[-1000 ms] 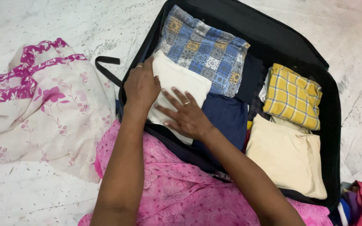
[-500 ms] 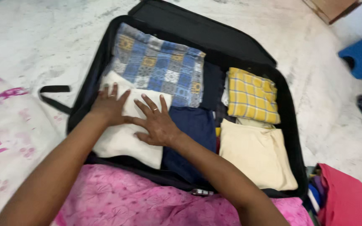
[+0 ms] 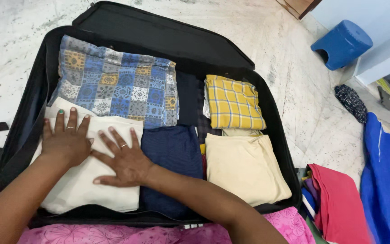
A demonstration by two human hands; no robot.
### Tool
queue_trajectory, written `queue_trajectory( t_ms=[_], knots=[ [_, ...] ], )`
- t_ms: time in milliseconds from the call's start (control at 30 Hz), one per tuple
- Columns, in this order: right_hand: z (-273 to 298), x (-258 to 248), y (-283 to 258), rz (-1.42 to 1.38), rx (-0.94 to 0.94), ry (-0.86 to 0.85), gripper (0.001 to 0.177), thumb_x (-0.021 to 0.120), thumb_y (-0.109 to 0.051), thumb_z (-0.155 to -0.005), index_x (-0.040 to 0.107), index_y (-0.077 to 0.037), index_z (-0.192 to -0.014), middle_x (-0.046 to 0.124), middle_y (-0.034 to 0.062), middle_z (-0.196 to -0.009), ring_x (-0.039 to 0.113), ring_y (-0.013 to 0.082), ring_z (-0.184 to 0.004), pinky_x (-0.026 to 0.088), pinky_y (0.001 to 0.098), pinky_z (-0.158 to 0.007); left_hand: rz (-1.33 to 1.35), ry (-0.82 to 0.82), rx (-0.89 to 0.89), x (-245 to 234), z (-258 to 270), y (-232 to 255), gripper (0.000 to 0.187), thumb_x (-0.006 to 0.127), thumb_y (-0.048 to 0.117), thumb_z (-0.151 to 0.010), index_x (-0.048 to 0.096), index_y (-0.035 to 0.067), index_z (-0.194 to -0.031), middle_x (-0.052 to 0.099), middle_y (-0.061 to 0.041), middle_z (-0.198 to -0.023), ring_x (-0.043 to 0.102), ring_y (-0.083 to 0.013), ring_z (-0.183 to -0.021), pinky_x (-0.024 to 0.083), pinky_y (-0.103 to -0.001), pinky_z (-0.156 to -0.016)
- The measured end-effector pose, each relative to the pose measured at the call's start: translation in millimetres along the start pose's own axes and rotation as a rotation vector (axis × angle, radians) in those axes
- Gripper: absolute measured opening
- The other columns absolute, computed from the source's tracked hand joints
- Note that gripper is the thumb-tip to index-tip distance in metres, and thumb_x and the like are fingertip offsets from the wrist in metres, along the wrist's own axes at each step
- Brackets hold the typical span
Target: The person packs a white shirt, a red cloth, and a purple garment into a black suitcase by hand, folding the items and placing them into open compartments.
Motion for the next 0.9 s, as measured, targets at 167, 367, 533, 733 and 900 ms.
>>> queue_trajectory(
  t_ms=[167,367,533,733,900],
  knots=[
    [26,-18,-76,0.237,-0.345,-0.092,0.061,0.04,-0.048,-0.106,0.018,-0.055,-0.162,0.006,0.002,-0.178,0.013,0.0315,-0.164,0.019,0.0748,-0.122,0.215,-0.082,-0.016,12,-9,-12,0.069,0.027,0.057,-0.098,0.001,0.041,-0.16,-0.012,-0.003,-0.17,-0.013,-0.0305,-0.156,0.01,-0.062,-0.118],
    [26,-15,-84,0.29,-0.367,-0.084,0.059,0.031,-0.042,-0.106,0.015,-0.056,-0.161,0.005,-0.0064,-0.177,0.016,0.0266,-0.165,0.024,0.0705,-0.124,0.169,0.13,0.011,12,-8,-11,0.068,0.028,0.057,-0.098,0.012,0.037,-0.161,0.005,-0.008,-0.17,-0.001,-0.0337,-0.156,0.011,-0.062,-0.119],
    [27,-3,-84,0.24,-0.354,-0.116,0.059,0.035,-0.04,-0.103,0.02,-0.056,-0.159,0.006,-0.0082,-0.175,0.013,0.0243,-0.163,0.023,0.067,-0.127,0.133,0.19,0.02,18,-10,-11,0.068,0.029,0.056,-0.098,0.016,0.035,-0.162,0.009,-0.01,-0.17,0.003,-0.0346,-0.156,0.013,-0.063,-0.118],
    [66,-38,-56,-0.393,-0.391,-0.002,0.043,0.056,-0.032,-0.097,0.061,-0.024,-0.139,0.046,0.0057,-0.16,0.044,0.0302,-0.15,0.04,0.0513,-0.118,0.257,0.073,-0.009,-9,2,-8,0.074,0.032,0.055,-0.095,0.015,0.037,-0.165,0.006,-0.009,-0.168,0.002,-0.0338,-0.153,0.015,-0.062,-0.116],
    [211,-100,16,-0.652,0.117,-0.022,0.042,0.055,-0.035,-0.105,0.063,-0.003,-0.13,0.067,0.0195,-0.113,0.064,0.0407,-0.109,0.05,0.0498,-0.096,0.259,0.351,0.224,-100,108,52,0.057,0.05,0.048,-0.099,0.059,0.011,-0.141,0.059,-0.015,-0.146,0.056,-0.0314,-0.135,0.038,-0.053,-0.119]
  ],
)
Point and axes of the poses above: each hand's wrist, its own z-axis away from the middle knuckle, its own x-axis out of the palm, y = z × x, the point moved 9 cm from there along -z, towards the middle knuckle
